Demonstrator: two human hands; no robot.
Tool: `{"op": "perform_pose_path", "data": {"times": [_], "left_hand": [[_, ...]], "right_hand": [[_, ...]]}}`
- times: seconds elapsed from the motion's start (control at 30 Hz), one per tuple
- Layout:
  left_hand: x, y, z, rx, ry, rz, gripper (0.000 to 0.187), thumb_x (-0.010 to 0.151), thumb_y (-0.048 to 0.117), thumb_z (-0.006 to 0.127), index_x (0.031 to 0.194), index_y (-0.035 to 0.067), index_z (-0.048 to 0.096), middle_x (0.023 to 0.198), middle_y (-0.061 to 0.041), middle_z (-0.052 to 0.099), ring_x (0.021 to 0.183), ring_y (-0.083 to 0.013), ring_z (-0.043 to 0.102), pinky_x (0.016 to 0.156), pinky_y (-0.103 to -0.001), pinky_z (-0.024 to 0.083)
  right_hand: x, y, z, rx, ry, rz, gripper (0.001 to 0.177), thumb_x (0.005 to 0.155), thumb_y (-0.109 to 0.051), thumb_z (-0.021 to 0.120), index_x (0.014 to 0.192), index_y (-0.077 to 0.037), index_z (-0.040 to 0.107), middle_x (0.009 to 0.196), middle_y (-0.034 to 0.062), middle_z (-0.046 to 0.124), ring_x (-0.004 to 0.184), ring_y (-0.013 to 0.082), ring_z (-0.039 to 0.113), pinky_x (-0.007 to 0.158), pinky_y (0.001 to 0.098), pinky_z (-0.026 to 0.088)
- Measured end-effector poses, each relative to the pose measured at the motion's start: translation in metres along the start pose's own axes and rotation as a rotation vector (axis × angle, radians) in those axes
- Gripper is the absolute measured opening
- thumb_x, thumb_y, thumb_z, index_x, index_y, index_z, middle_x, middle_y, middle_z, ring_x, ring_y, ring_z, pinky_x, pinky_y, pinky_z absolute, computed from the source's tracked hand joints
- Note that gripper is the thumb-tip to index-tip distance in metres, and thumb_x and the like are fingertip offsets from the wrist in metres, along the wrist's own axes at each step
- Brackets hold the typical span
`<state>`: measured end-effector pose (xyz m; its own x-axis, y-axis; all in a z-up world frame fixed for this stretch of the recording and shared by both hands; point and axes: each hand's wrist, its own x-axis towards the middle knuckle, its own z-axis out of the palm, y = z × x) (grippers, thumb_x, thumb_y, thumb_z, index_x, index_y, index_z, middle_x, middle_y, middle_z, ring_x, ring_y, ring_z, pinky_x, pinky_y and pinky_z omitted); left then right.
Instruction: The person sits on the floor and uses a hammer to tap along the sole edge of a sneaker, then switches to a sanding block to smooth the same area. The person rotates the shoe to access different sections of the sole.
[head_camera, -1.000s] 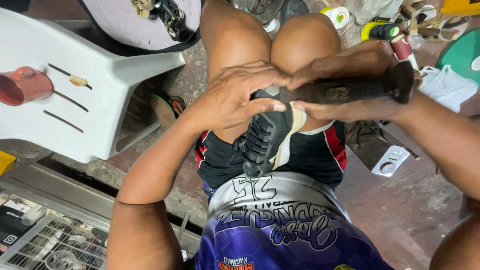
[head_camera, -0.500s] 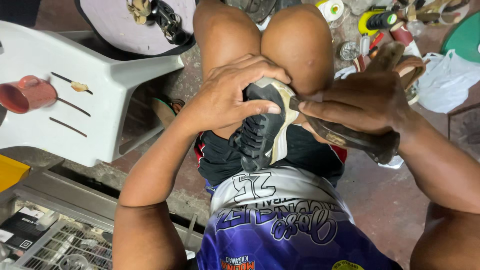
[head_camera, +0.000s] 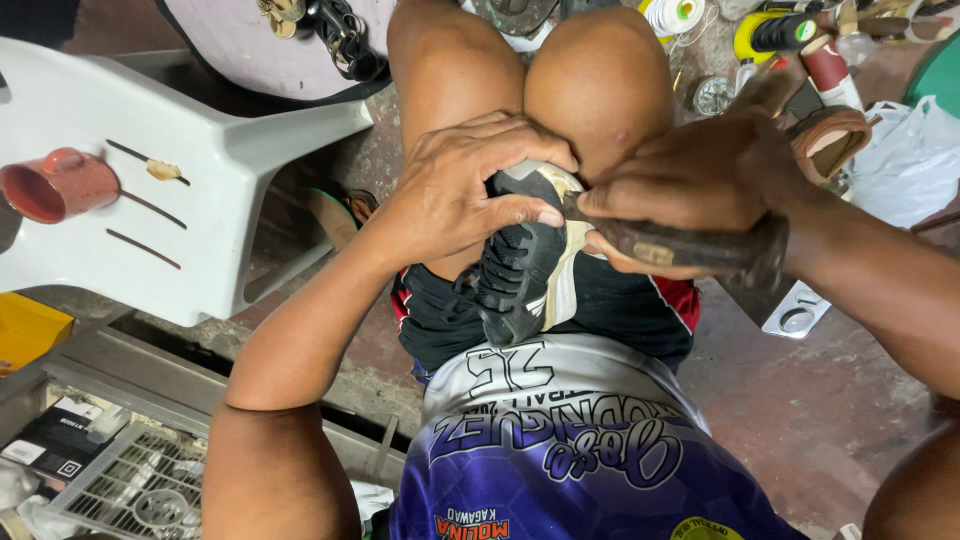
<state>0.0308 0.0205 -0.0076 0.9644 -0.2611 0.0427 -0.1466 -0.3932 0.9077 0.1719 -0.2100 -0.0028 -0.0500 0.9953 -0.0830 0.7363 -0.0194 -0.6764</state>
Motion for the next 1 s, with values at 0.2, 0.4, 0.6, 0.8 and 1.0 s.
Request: {"op": "perform_pose_path", "data": {"times": [0.2,0.4,0.6,0.8,1.0], "left_hand": [[-0.002,0.004,-0.003,-0.006,-0.034,0.018,0.043,0.09,0.031,0.083,0.124,0.011,0.066,0.117,-0.006,0.07,0.115,-0.03,0.067,0.102,-0.041,0.051],[-0.013,0.01,0.008,0.008,0.033,-0.015,0.063,0.079,0.029,0.091,0.129,0.011,0.058,0.122,-0.009,0.066,0.12,-0.0305,0.065,0.107,-0.041,0.049],[-0.017,0.01,0.02,-0.041,0.131,0.005,0.071,0.082,0.031,0.092,0.136,0.01,0.051,0.131,-0.01,0.065,0.126,-0.0314,0.064,0.111,-0.04,0.049],[-0.022,0.009,0.02,0.009,0.178,-0.024,0.071,0.081,0.033,0.094,0.134,0.01,0.053,0.129,-0.011,0.065,0.124,-0.0329,0.064,0.107,-0.04,0.05],[-0.021,0.015,0.02,0.042,0.161,-0.086,0.072,0.079,0.035,0.094,0.133,0.01,0.054,0.124,-0.01,0.065,0.121,-0.0318,0.065,0.103,-0.041,0.051]], "right_hand": [[-0.028,-0.018,0.006,0.06,0.402,-0.102,0.033,0.082,-0.02,0.088,0.108,-0.007,0.071,0.093,0.0076,0.075,0.08,0.0218,0.075,0.068,0.0336,0.056],[-0.023,-0.051,0.02,0.274,0.684,0.326,0.048,0.088,-0.014,0.088,0.125,-0.001,0.061,0.107,0.0105,0.07,0.094,0.0172,0.069,0.083,0.0305,0.057],[-0.018,-0.063,0.037,0.288,0.72,0.386,0.051,0.09,-0.012,0.091,0.131,-0.004,0.061,0.118,0.0105,0.072,0.105,0.0154,0.072,0.09,0.0282,0.058],[-0.008,-0.065,0.036,0.415,0.74,0.38,0.046,0.094,-0.006,0.089,0.129,-0.002,0.06,0.116,0.0091,0.072,0.106,0.0118,0.07,0.093,0.0252,0.058],[-0.005,-0.07,0.036,0.545,0.723,0.545,0.045,0.089,-0.003,0.085,0.125,-0.003,0.059,0.098,0.0055,0.069,0.085,0.0077,0.065,0.074,0.0219,0.054]]}}
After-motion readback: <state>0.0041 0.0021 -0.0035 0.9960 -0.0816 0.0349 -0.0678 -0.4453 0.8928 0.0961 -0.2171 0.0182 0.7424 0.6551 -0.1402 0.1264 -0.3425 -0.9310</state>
